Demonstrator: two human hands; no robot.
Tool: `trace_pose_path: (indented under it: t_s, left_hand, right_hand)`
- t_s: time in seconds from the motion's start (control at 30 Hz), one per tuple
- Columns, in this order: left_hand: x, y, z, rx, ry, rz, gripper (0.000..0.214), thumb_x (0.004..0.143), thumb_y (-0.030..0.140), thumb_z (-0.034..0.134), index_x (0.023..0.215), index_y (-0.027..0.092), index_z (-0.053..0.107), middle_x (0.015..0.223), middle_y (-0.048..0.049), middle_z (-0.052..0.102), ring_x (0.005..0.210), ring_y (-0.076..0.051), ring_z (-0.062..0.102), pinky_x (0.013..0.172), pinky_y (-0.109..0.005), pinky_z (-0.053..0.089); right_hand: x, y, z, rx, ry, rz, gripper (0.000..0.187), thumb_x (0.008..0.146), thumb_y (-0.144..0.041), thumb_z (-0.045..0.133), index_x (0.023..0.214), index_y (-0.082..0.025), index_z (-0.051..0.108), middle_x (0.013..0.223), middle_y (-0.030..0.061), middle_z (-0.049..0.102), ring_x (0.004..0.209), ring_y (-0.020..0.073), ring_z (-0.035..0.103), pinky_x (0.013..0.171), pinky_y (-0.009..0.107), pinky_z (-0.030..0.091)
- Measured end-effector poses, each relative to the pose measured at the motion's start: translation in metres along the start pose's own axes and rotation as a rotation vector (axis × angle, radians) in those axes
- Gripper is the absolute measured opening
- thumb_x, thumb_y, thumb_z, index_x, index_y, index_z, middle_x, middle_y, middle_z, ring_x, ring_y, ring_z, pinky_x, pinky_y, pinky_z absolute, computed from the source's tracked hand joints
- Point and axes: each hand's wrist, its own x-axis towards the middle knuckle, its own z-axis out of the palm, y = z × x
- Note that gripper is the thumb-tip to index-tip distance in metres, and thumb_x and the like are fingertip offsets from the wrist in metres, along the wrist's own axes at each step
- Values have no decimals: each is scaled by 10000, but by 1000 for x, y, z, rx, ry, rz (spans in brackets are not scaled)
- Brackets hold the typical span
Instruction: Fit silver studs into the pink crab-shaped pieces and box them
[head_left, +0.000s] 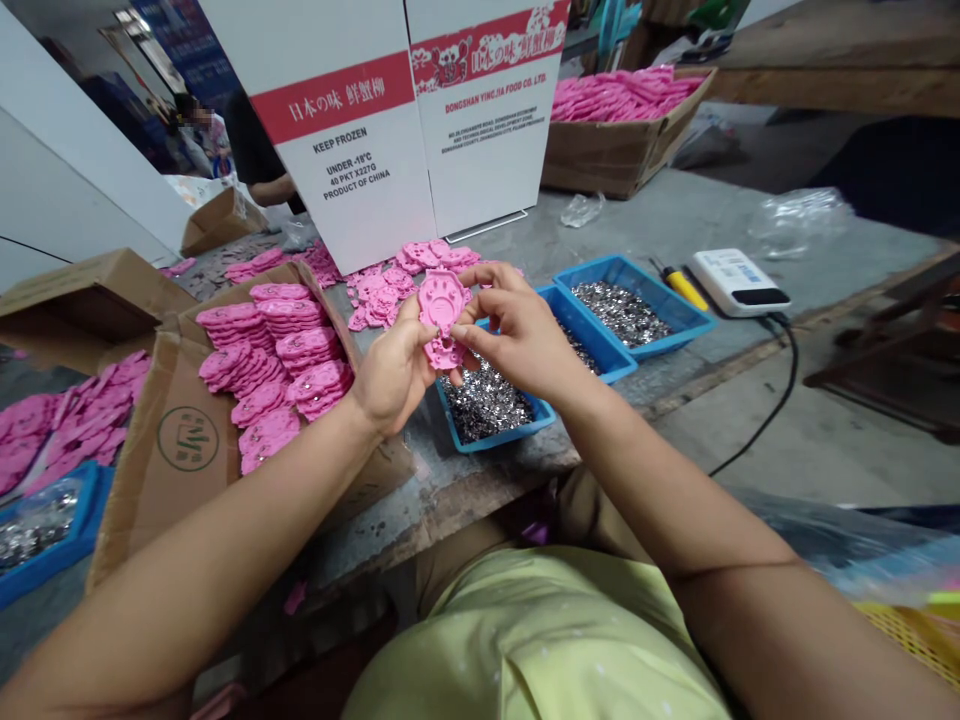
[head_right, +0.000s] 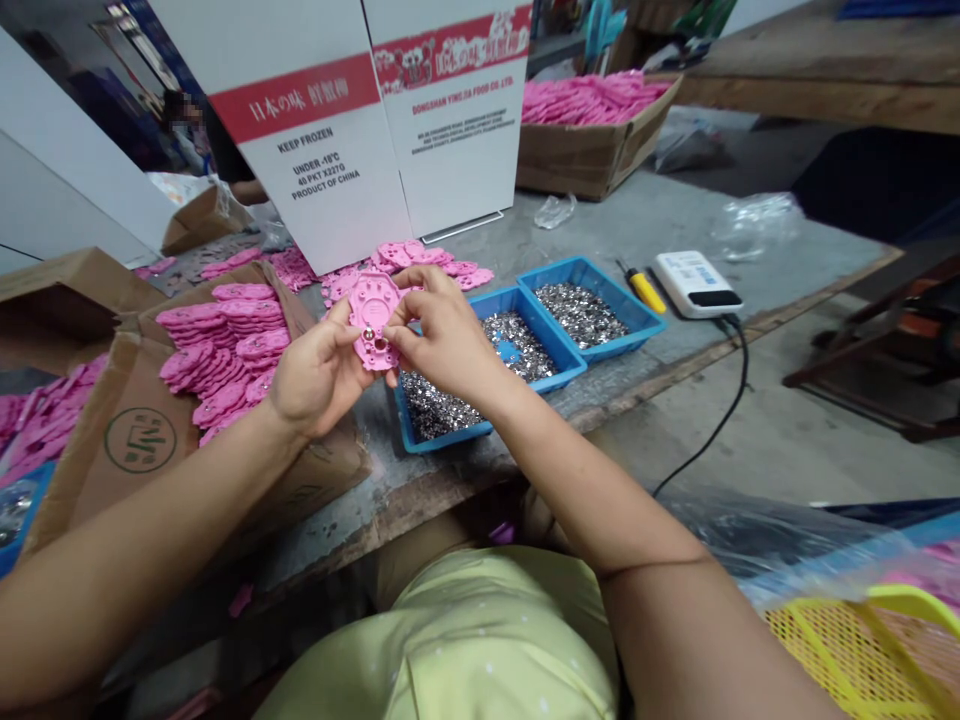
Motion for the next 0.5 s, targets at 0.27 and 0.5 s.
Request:
trace_pose_path:
  t_s: [0.27,0.5]
  left_hand:
    - [0,1,-5,-3,-32,-44,619,823,187,506,1440,168,452,1064,-107,743,864,-243,750,655,-334,622]
    - [1,-2,-10,92,-27,-7,510,803,219,555,1308,160,509,875,-76,729,682,-206,727,528,-275,534]
  right_hand:
    - [-5,27,7,77,227,1,110,885,-264,711,918,-248,607,1193,47,668,896,172,615,812,364,555]
    - [1,108,-90,-512,450,495,200,929,-196,644,1110,-151,714,1267,191,662,979,206,642,970,385,492]
